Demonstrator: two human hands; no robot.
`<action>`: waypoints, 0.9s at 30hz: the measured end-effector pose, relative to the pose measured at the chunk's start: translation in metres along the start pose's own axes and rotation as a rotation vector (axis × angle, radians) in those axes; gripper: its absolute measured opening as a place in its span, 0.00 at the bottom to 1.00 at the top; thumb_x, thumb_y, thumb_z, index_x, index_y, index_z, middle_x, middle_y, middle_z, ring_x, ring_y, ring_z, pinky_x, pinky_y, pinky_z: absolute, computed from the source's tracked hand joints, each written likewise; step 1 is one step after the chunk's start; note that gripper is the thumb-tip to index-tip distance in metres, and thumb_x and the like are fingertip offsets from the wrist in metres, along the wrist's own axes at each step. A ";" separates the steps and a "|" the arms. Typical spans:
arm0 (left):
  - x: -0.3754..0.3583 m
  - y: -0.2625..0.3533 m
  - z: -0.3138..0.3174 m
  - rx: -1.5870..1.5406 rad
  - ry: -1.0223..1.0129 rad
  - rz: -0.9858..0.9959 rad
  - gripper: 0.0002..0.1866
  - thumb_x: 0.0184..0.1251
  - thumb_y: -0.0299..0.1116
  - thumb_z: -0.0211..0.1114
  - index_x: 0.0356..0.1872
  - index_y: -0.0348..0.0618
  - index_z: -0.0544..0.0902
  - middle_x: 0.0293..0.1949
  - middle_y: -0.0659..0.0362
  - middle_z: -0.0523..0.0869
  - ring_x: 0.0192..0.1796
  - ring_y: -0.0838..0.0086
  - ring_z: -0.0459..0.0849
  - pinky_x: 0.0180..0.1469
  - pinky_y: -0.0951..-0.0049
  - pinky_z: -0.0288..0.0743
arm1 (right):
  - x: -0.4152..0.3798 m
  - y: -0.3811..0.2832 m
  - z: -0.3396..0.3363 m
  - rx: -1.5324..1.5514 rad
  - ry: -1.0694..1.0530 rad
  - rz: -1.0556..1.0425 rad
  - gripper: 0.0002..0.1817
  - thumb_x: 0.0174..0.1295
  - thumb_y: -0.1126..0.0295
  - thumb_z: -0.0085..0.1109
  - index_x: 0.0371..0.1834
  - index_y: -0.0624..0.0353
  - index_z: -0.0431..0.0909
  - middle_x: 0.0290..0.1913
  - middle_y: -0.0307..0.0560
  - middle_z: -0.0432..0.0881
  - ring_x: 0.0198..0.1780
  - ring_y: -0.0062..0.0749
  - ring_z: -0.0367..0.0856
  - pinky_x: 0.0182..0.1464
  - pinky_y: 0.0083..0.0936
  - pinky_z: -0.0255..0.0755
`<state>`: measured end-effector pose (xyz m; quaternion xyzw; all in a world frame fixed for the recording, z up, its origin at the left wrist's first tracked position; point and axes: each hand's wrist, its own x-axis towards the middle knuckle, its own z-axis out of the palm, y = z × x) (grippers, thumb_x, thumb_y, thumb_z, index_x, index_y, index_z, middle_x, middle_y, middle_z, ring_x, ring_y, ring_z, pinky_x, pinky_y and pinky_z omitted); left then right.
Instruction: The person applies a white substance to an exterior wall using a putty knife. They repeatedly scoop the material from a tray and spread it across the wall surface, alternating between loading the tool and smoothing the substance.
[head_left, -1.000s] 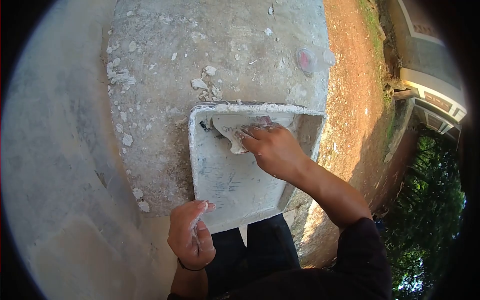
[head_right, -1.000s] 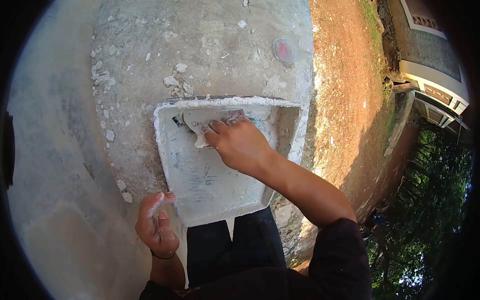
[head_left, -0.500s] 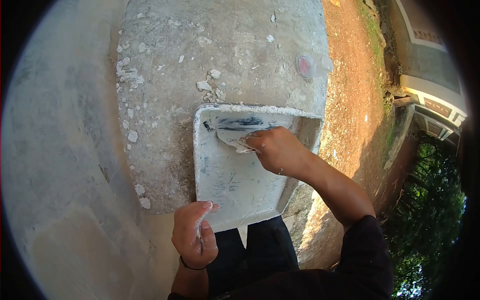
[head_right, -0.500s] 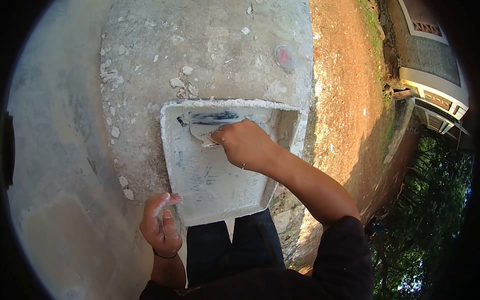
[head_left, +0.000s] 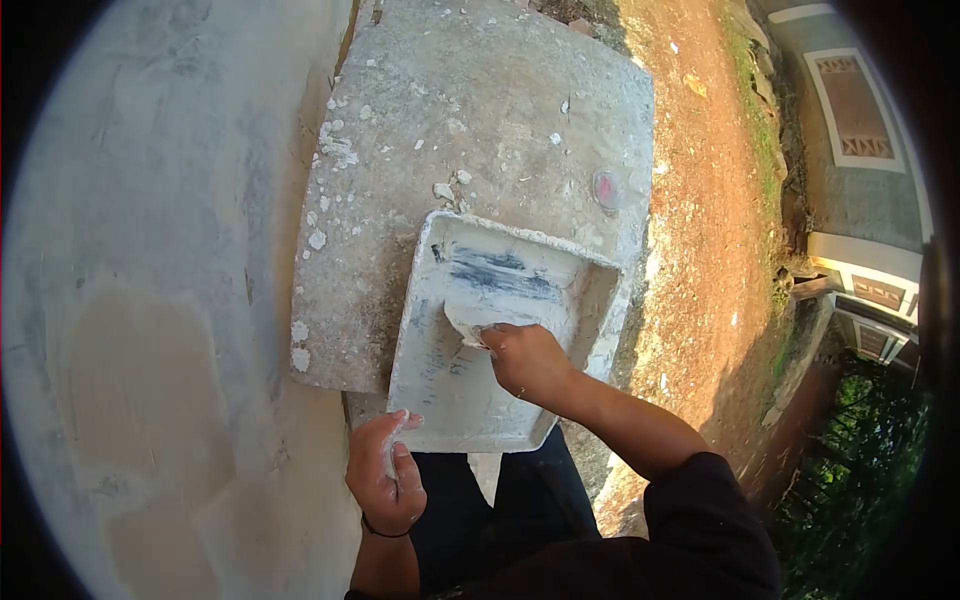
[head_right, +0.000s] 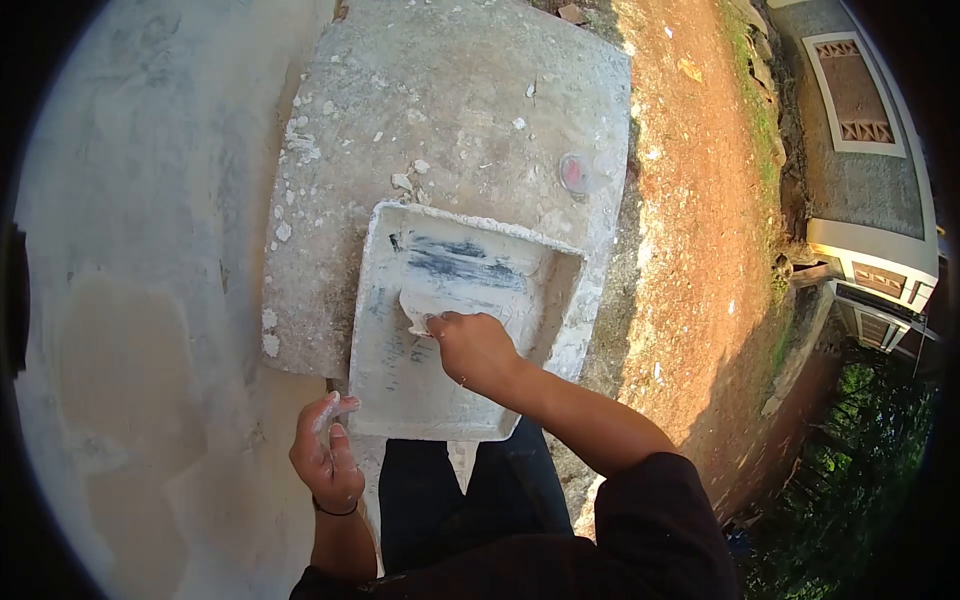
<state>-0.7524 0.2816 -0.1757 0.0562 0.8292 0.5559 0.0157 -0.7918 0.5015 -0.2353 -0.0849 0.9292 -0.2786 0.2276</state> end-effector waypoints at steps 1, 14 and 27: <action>-0.009 0.005 0.000 0.044 0.012 -0.007 0.16 0.59 0.21 0.50 0.49 0.31 0.75 0.37 0.47 0.84 0.40 0.61 0.82 0.49 0.65 0.73 | -0.008 0.000 0.014 -0.018 0.008 -0.022 0.09 0.50 0.77 0.49 0.33 0.63 0.77 0.31 0.53 0.80 0.29 0.50 0.81 0.33 0.40 0.75; -0.161 0.118 0.027 0.268 0.356 -0.066 0.19 0.62 0.23 0.48 0.54 0.29 0.71 0.36 0.46 0.85 0.40 0.59 0.84 0.52 0.63 0.72 | -0.078 -0.026 0.101 -0.195 0.011 -0.278 0.08 0.54 0.71 0.52 0.32 0.61 0.79 0.30 0.52 0.81 0.29 0.43 0.83 0.31 0.35 0.77; -0.255 0.217 0.023 0.262 0.554 -0.028 0.17 0.61 0.22 0.49 0.52 0.31 0.75 0.39 0.46 0.84 0.44 0.62 0.83 0.53 0.66 0.71 | -0.103 0.001 0.063 0.747 -0.322 0.115 0.14 0.51 0.73 0.55 0.39 0.69 0.80 0.31 0.54 0.83 0.34 0.39 0.84 0.36 0.34 0.77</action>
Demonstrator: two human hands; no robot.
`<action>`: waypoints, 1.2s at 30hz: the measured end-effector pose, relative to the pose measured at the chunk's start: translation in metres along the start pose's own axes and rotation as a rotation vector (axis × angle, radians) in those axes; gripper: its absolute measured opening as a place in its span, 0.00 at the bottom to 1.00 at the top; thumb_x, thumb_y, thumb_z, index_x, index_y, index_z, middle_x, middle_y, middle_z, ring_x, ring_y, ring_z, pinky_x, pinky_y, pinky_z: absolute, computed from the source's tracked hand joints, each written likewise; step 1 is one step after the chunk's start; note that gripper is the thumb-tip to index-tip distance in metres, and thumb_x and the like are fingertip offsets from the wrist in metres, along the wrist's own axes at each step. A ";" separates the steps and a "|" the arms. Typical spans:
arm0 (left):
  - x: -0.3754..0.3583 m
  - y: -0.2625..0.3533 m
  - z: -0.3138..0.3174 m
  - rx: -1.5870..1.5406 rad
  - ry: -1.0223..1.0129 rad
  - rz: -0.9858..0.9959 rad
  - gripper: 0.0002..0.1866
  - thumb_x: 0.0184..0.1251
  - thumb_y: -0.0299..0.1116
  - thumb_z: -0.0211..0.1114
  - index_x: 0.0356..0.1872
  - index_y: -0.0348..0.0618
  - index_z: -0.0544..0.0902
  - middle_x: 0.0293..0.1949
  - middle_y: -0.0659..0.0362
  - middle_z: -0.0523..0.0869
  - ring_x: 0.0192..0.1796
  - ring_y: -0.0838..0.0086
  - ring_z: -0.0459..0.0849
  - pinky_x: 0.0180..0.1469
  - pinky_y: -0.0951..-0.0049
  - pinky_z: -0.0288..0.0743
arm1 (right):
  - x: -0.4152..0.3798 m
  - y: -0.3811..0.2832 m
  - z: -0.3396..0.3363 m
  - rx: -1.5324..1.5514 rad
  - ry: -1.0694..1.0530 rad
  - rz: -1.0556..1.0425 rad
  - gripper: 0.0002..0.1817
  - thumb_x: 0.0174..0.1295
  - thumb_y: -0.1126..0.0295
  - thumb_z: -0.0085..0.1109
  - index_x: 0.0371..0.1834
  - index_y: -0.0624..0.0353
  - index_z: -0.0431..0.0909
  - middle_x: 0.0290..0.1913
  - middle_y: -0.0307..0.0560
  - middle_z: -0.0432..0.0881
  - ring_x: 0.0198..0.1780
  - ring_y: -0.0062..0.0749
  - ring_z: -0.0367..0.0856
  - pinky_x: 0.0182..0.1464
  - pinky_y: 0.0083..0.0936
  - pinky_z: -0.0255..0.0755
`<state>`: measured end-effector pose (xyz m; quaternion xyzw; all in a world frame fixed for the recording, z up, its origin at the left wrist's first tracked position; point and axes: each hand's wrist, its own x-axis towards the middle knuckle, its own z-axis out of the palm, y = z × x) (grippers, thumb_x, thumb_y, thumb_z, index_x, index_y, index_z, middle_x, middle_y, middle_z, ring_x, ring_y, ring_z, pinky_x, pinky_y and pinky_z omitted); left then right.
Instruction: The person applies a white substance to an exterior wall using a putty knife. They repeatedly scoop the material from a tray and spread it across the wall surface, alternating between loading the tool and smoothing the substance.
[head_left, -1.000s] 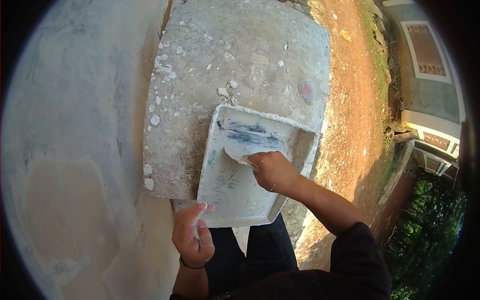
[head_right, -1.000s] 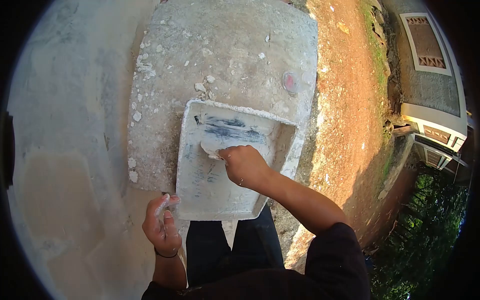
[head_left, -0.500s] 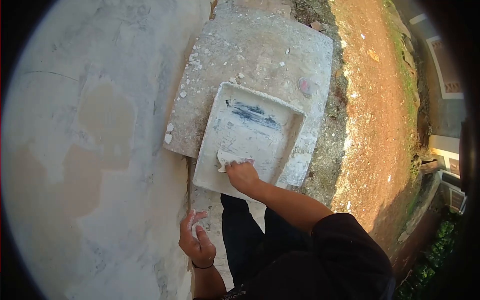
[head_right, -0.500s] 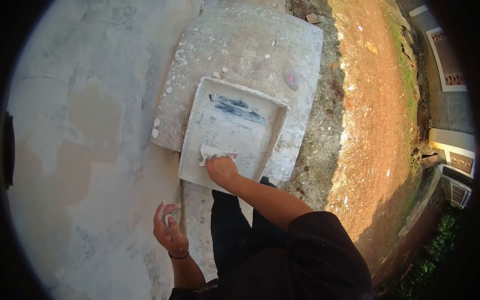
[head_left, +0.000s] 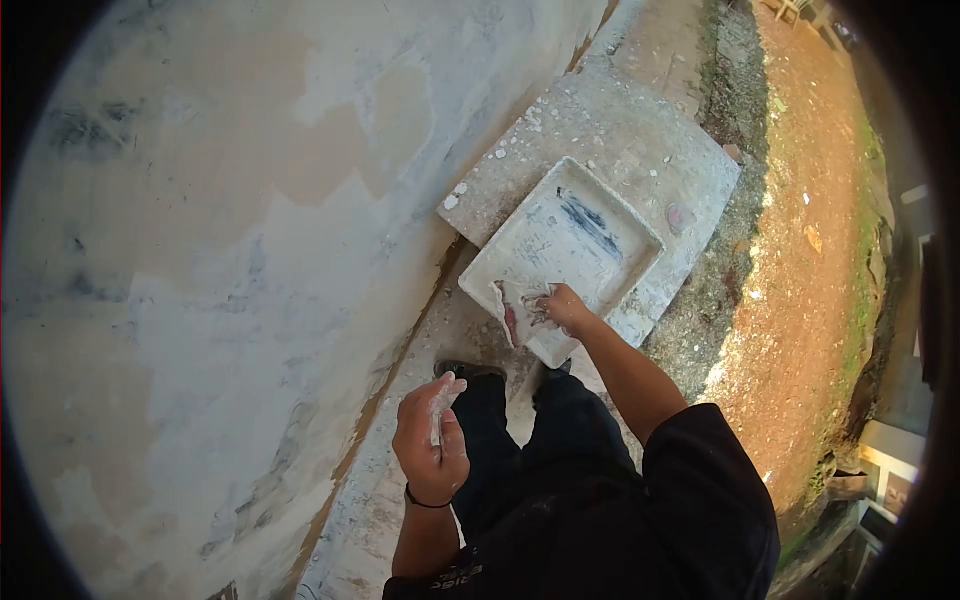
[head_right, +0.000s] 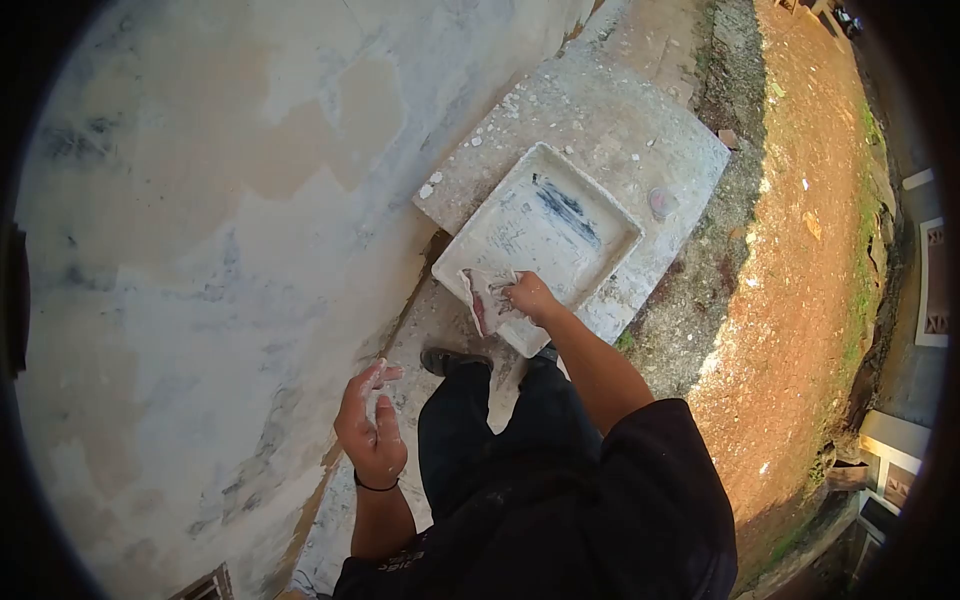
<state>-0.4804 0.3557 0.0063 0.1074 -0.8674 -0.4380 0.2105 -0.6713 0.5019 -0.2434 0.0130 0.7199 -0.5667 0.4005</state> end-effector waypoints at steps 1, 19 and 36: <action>-0.006 0.007 -0.008 -0.014 0.029 0.007 0.17 0.61 0.22 0.49 0.52 0.31 0.75 0.39 0.46 0.84 0.44 0.62 0.83 0.53 0.66 0.71 | -0.003 -0.006 -0.005 0.146 -0.057 0.039 0.12 0.53 0.74 0.55 0.39 0.69 0.79 0.31 0.52 0.83 0.32 0.36 0.84 0.34 0.33 0.78; -0.088 0.066 -0.228 0.067 0.219 0.371 0.17 0.56 0.20 0.51 0.48 0.34 0.77 0.39 0.49 0.84 0.42 0.62 0.84 0.49 0.69 0.74 | -0.280 -0.209 0.156 0.872 -0.422 -0.359 0.16 0.58 0.74 0.54 0.49 0.68 0.75 0.43 0.53 0.83 0.42 0.40 0.85 0.45 0.35 0.81; -0.095 0.142 -0.337 0.239 0.308 0.861 0.18 0.44 0.20 0.55 0.40 0.39 0.80 0.37 0.55 0.84 0.41 0.62 0.83 0.43 0.65 0.72 | -0.391 -0.294 0.190 0.940 -0.487 -0.639 0.16 0.58 0.75 0.54 0.50 0.66 0.75 0.44 0.48 0.82 0.42 0.33 0.84 0.45 0.28 0.80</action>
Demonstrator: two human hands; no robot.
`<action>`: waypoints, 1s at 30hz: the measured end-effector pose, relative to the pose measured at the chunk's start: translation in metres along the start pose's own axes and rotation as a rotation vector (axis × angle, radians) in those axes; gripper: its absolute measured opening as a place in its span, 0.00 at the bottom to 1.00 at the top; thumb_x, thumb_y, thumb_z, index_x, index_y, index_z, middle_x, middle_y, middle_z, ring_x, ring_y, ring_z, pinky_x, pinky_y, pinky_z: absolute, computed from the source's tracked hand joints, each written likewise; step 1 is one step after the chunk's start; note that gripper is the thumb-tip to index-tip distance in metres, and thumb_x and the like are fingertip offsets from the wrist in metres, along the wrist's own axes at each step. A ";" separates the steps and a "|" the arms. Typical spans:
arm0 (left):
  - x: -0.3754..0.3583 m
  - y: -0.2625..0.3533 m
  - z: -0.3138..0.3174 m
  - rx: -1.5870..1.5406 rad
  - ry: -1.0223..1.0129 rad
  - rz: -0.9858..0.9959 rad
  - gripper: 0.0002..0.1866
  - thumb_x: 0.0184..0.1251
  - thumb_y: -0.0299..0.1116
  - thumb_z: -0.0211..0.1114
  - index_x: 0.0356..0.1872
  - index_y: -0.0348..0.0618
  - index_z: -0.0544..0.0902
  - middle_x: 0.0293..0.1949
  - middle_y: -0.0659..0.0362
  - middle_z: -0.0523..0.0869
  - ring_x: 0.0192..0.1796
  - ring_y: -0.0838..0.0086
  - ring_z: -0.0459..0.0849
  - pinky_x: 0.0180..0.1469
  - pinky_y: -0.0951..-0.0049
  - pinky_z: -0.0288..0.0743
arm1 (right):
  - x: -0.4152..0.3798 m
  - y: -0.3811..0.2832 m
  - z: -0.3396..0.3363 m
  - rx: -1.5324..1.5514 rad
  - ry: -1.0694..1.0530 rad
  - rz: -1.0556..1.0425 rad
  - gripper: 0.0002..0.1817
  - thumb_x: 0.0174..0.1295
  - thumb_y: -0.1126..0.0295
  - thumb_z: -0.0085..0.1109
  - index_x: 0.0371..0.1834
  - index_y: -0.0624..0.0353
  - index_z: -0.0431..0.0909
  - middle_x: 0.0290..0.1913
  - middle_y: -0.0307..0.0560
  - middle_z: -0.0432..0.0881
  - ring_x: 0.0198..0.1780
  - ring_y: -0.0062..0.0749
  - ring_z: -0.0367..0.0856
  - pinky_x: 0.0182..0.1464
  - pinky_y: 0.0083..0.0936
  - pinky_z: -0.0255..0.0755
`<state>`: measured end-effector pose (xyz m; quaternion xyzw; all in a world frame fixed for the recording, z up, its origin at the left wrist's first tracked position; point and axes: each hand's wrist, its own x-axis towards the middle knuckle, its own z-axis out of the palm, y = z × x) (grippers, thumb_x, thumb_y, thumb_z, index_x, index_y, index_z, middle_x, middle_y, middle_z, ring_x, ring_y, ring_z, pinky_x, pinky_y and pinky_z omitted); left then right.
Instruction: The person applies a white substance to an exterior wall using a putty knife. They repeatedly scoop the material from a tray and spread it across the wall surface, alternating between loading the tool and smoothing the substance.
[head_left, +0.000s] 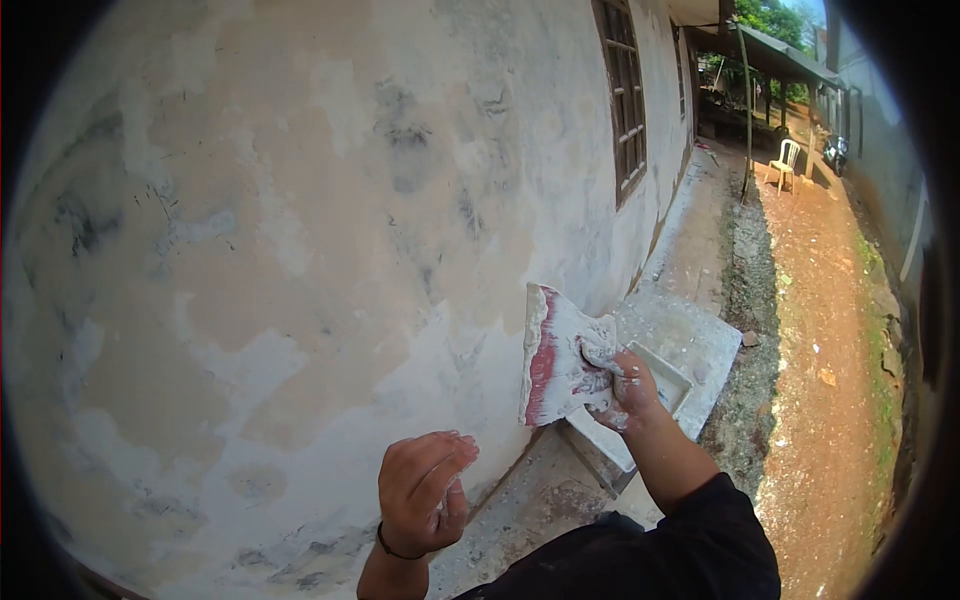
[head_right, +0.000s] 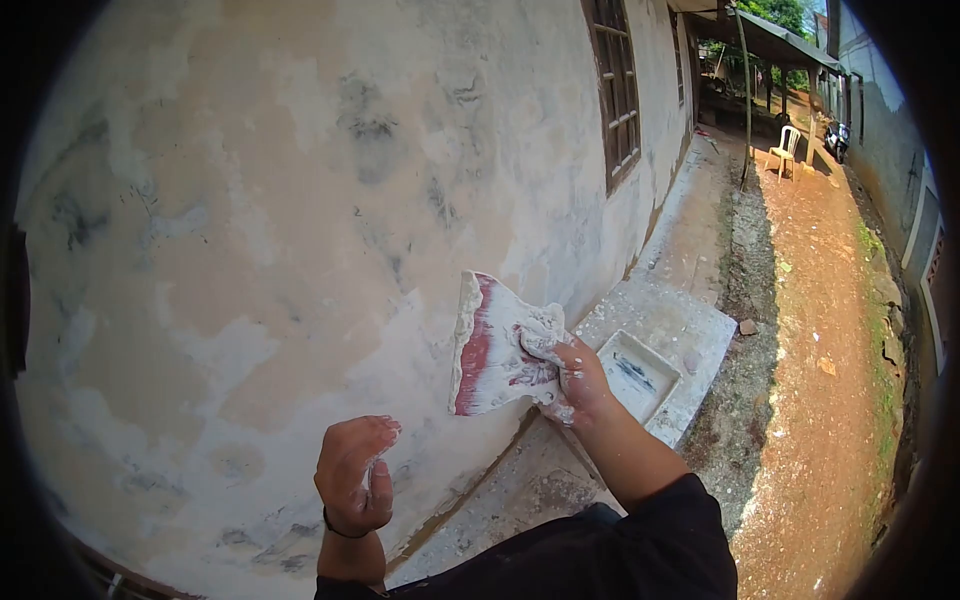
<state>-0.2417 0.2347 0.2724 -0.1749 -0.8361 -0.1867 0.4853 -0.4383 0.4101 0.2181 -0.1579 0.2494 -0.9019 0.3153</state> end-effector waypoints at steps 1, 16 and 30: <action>0.004 0.003 0.002 0.032 -0.015 0.010 0.19 0.42 0.19 0.55 0.40 0.40 0.80 0.38 0.56 0.84 0.41 0.63 0.83 0.43 0.66 0.72 | 0.002 -0.008 0.000 -0.009 -0.023 0.004 0.16 0.58 0.75 0.55 0.50 0.66 0.75 0.44 0.49 0.82 0.41 0.33 0.84 0.45 0.28 0.80; 0.098 0.069 0.044 0.455 -0.032 0.211 0.25 0.37 0.21 0.54 0.43 0.49 0.83 0.42 0.59 0.84 0.44 0.67 0.83 0.38 0.71 0.69 | 0.035 -0.146 0.037 -0.204 -0.422 -0.094 0.16 0.58 0.75 0.56 0.49 0.67 0.75 0.43 0.46 0.82 0.41 0.29 0.83 0.45 0.26 0.78; 0.155 0.095 0.114 0.508 -0.149 0.267 0.23 0.40 0.26 0.54 0.42 0.53 0.85 0.45 0.58 0.84 0.45 0.65 0.83 0.36 0.70 0.70 | 0.050 -0.210 -0.025 -0.085 -0.316 -0.054 0.15 0.57 0.74 0.57 0.48 0.66 0.76 0.41 0.45 0.82 0.39 0.29 0.83 0.41 0.27 0.80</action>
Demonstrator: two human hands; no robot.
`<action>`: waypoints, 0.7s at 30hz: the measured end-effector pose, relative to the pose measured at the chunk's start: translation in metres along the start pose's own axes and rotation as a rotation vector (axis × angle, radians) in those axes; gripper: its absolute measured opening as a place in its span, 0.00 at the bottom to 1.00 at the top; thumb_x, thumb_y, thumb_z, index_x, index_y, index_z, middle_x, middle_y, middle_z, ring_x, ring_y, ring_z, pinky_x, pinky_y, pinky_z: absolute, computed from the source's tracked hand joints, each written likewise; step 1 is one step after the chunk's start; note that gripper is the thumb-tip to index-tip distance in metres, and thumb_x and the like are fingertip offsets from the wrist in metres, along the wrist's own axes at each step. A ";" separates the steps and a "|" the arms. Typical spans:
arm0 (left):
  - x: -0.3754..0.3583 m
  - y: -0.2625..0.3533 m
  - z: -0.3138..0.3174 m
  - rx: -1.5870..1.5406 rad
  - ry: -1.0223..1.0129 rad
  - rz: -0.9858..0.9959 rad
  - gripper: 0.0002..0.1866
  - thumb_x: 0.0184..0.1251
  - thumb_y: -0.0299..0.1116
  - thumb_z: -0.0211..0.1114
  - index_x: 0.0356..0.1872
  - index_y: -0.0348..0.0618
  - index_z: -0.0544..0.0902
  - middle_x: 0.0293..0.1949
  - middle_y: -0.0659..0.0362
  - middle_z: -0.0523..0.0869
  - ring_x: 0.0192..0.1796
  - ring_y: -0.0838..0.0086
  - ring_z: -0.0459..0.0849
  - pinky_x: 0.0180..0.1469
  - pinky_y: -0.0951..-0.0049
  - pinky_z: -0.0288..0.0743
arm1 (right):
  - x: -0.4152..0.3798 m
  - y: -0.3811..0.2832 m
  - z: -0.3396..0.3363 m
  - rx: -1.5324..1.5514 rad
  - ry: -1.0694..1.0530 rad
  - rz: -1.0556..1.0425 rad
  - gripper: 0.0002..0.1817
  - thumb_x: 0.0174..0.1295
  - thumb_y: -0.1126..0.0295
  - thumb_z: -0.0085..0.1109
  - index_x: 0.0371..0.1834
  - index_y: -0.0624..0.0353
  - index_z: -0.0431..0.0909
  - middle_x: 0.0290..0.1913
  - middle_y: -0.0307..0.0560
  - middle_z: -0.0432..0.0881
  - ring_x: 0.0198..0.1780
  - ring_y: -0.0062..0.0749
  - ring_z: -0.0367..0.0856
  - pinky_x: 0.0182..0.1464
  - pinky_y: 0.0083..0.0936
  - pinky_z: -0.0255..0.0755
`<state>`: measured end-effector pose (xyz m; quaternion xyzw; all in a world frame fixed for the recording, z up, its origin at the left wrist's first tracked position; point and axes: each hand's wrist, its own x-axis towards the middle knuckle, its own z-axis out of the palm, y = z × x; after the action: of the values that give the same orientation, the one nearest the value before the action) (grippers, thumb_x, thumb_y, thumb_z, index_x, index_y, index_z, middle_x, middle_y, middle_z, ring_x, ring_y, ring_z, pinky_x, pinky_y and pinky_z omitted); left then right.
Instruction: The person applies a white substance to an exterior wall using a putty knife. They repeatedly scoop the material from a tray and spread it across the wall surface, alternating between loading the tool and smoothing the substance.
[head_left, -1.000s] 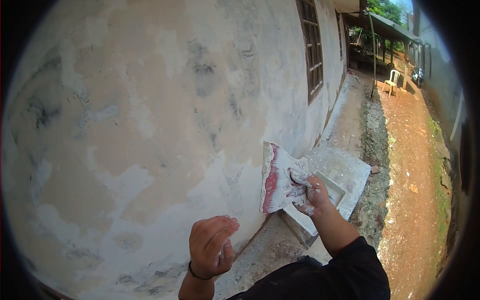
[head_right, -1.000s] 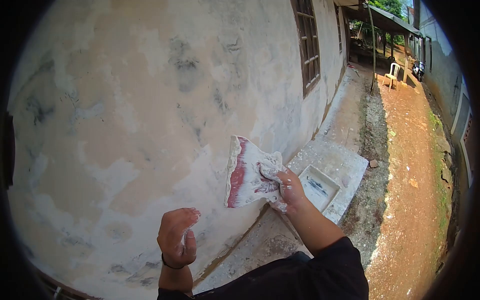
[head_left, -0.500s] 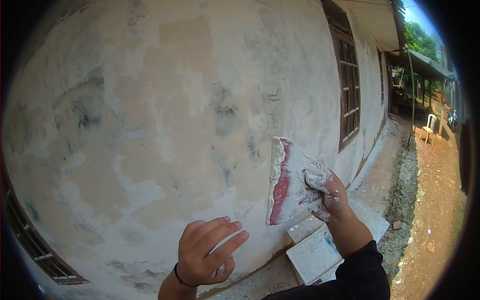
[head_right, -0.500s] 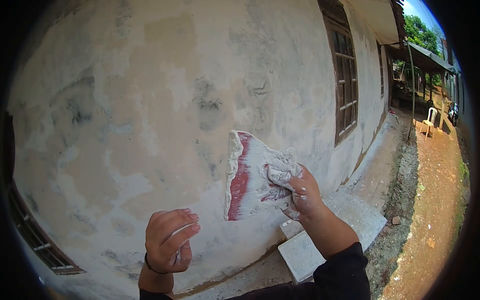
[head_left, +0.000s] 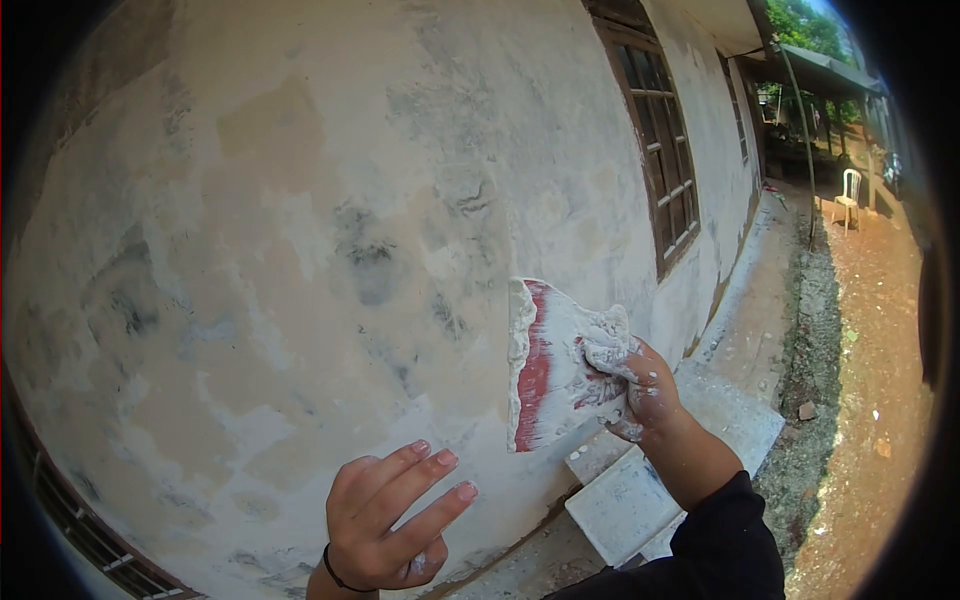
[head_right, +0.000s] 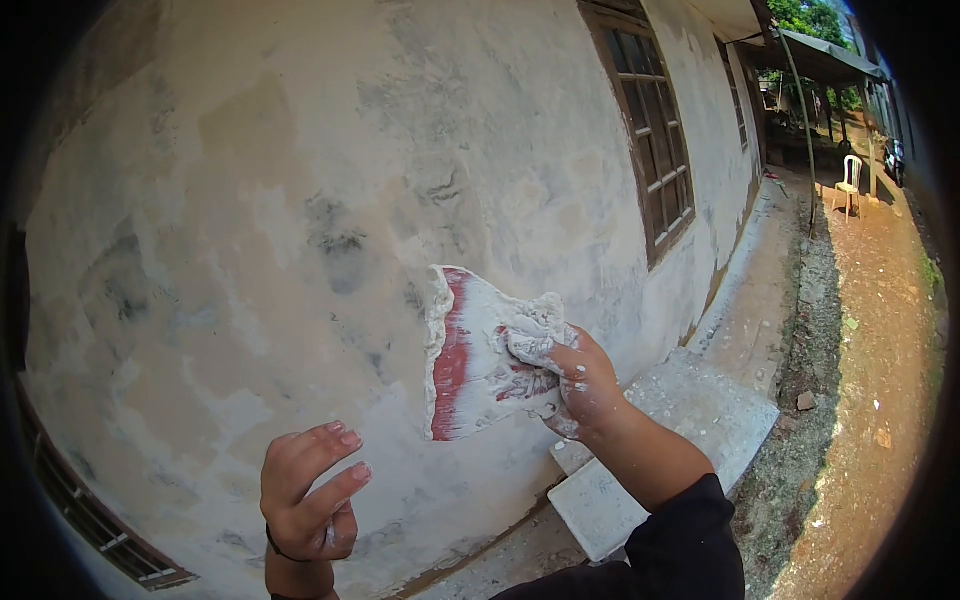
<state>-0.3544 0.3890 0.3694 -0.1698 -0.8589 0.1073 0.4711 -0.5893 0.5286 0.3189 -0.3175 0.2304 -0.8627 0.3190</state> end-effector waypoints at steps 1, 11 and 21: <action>0.004 0.000 0.006 -0.008 -0.025 0.005 0.23 0.41 0.26 0.54 0.43 0.53 0.85 0.46 0.58 0.84 0.46 0.65 0.82 0.36 0.71 0.70 | 0.000 -0.003 -0.008 0.007 0.023 -0.003 0.15 0.57 0.74 0.57 0.47 0.66 0.76 0.41 0.45 0.82 0.39 0.29 0.83 0.42 0.27 0.80; 0.006 -0.007 0.025 -0.002 -0.235 -0.009 0.27 0.45 0.29 0.61 0.53 0.56 0.80 0.53 0.60 0.81 0.52 0.69 0.80 0.42 0.72 0.69 | 0.017 0.012 -0.037 -0.022 0.102 0.032 0.16 0.55 0.73 0.55 0.47 0.66 0.76 0.40 0.47 0.82 0.37 0.32 0.84 0.36 0.28 0.81; -0.064 0.007 -0.118 0.383 -0.202 -0.301 0.21 0.45 0.26 0.56 0.43 0.59 0.85 0.49 0.61 0.84 0.50 0.68 0.82 0.40 0.71 0.70 | 0.044 0.115 0.096 0.077 -0.230 0.215 0.20 0.54 0.75 0.52 0.51 0.70 0.74 0.43 0.50 0.82 0.42 0.35 0.83 0.45 0.28 0.79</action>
<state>-0.2214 0.3729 0.3800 0.0637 -0.8813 0.2129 0.4170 -0.5019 0.3995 0.3342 -0.3753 0.1919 -0.7899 0.4455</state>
